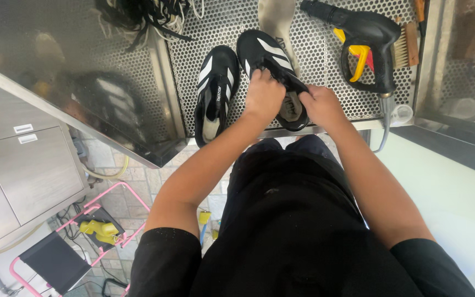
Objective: The person takes shoes off a rack, removes the laces at a sink, and then uses a compressed air nozzle to blow dust and moisture off the shoes and insoles at a cleaning station.
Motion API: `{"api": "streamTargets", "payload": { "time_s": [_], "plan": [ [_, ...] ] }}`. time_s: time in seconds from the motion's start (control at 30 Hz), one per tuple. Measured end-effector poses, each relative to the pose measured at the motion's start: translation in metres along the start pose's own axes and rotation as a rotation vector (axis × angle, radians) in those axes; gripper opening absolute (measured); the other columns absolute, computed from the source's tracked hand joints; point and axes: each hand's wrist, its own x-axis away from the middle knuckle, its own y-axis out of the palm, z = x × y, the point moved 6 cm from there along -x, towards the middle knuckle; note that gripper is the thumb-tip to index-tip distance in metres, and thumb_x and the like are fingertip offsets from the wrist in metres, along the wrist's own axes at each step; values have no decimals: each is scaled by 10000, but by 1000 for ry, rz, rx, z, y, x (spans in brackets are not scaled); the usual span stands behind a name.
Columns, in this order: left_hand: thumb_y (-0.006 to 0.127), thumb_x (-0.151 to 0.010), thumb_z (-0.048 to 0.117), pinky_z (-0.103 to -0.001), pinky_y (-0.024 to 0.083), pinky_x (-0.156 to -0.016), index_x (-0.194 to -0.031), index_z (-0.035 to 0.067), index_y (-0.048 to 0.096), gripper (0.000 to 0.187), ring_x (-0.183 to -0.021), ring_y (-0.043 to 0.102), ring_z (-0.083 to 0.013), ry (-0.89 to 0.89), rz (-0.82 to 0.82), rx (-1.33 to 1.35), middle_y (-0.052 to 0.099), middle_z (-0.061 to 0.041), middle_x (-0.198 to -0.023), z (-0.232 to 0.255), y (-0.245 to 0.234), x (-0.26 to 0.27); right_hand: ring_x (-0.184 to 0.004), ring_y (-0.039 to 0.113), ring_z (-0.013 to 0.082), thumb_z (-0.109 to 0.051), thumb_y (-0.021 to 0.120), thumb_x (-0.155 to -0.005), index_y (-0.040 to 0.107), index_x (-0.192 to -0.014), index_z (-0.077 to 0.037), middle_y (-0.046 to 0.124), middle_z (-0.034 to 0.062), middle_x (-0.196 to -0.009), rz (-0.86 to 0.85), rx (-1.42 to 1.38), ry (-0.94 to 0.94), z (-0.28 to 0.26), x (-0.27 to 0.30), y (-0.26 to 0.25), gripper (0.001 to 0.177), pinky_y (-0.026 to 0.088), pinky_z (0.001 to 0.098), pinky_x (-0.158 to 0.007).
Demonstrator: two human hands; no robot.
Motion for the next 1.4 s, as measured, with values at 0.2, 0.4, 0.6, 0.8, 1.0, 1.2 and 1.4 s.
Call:
{"api": "streamTargets", "payload": {
  "time_s": [0.2,0.4,0.6,0.8,1.0,1.2,1.4],
  "plan": [
    [733,-851,185,-468,551,-695,-896,37,689,161,-779,702,-376,-301,586,770,713,-159,-857,-96,-59,35,-926,675,426,-247,606,-936,732,-1168,-73,715,242,-989,-53,275,-52,-19,-5,-28,317,523,515,-836],
    [665,-780,60,-486,539,-770,-945,25,671,169,-899,685,-383,-361,845,428,691,-172,-986,-97,-97,54,-982,664,416,-178,601,-925,724,-1203,-95,722,212,-1043,-16,359,-184,-32,-10,-30,315,517,520,-865],
    [632,-837,59,-446,585,-837,-894,68,701,90,-979,716,-333,254,307,431,717,-118,-1016,-22,-52,9,-970,668,423,-167,627,-937,680,-1168,-25,716,220,-1024,137,279,-240,-23,-5,-18,275,522,521,-826],
    [664,-850,96,-430,595,-782,-908,62,738,100,-917,726,-327,188,11,326,724,-127,-932,-24,-10,-36,-863,679,434,-285,606,-1062,630,-1202,-32,716,235,-926,160,233,-160,-22,-7,-19,290,513,537,-756],
    [709,-788,86,-409,604,-755,-818,79,776,74,-918,733,-300,407,26,185,720,-82,-983,-23,-6,-32,-840,687,417,-243,638,-1045,626,-1205,-82,710,208,-877,219,257,-181,-23,-2,-16,228,527,530,-757],
    [695,-795,145,-409,602,-720,-826,81,776,108,-881,728,-296,479,34,165,714,-80,-988,-19,-9,-28,-1011,655,404,-258,870,-684,559,-1291,-52,693,198,-1080,196,258,-278,-35,9,-17,713,528,488,-838],
    [633,-875,130,-368,598,-647,-959,128,746,141,-874,734,-236,755,160,58,714,-25,-932,-3,-11,-12,-1039,665,370,-319,918,-631,571,-1305,-87,708,140,-1137,104,260,-209,-46,7,-21,793,522,481,-861]
  ]
}}
